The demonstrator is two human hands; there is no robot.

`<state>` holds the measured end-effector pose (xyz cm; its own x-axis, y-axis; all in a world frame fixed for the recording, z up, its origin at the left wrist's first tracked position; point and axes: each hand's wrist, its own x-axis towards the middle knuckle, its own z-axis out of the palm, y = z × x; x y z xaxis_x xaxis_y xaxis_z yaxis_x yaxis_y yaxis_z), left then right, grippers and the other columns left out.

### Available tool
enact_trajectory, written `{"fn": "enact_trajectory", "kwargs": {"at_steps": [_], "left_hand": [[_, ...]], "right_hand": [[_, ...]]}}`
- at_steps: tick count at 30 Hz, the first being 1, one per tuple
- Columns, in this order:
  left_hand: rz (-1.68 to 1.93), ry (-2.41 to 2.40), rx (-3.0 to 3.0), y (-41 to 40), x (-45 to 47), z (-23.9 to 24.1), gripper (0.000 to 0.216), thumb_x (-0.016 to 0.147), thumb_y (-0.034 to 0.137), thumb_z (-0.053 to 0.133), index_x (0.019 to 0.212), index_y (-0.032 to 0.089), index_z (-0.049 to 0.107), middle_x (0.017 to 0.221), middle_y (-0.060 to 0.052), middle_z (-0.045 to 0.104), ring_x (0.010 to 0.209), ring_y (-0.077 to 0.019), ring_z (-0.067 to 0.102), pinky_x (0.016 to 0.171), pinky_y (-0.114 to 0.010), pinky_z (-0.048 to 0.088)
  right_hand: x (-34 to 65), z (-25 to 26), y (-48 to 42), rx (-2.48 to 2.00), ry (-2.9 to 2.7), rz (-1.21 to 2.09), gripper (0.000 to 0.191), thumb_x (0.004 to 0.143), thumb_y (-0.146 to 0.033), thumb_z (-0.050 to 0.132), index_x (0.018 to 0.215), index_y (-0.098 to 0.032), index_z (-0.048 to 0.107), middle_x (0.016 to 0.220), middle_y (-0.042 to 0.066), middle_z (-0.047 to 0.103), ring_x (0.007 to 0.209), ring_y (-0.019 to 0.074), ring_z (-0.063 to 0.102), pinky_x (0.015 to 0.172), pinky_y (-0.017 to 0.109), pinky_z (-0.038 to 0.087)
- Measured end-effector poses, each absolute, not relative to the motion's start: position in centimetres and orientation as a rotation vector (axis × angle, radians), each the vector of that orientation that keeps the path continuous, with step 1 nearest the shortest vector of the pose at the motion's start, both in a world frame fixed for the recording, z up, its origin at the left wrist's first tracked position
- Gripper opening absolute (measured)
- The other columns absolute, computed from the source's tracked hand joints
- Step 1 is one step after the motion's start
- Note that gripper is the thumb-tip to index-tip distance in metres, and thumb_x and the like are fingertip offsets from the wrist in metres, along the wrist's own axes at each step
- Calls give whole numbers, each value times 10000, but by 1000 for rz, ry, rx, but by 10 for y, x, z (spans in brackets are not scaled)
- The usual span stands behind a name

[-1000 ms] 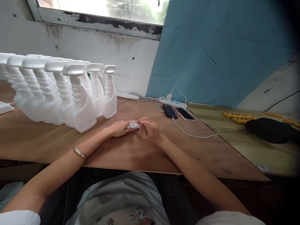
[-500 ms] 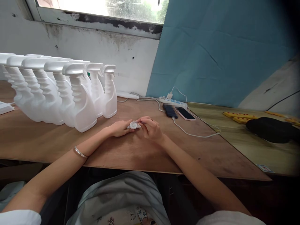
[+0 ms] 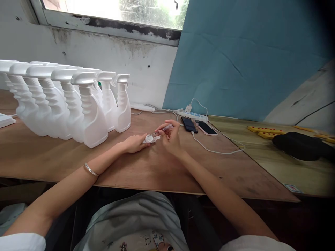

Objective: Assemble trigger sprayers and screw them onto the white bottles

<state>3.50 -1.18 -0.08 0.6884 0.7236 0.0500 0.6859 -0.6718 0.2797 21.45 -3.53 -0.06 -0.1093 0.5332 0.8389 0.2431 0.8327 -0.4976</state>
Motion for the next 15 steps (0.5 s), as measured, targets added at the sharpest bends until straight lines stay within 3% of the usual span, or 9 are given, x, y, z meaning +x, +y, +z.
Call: {"fn": "enact_trajectory", "kwargs": {"at_steps": [6, 15], "left_hand": [[251, 1064, 2671, -16, 34, 2, 317, 848, 462, 347, 1013, 207, 438, 1065, -83, 600, 886, -247, 593, 682, -293, 406], [252, 1065, 2675, -13, 32, 0, 353, 842, 471, 350, 1082, 222, 421, 1085, -66, 599, 928, -238, 584, 718, -292, 406]], "right_hand": [[220, 6, -31, -639, -1603, 553, 374, 818, -264, 521, 1092, -279, 267, 792, -37, 526, 608, 95, 597, 582, 263, 544], [218, -1, -43, -550, -1859, 156, 314, 852, -227, 478, 1114, -278, 313, 851, 4, 555, 724, 119, 602, 639, 276, 521]]}}
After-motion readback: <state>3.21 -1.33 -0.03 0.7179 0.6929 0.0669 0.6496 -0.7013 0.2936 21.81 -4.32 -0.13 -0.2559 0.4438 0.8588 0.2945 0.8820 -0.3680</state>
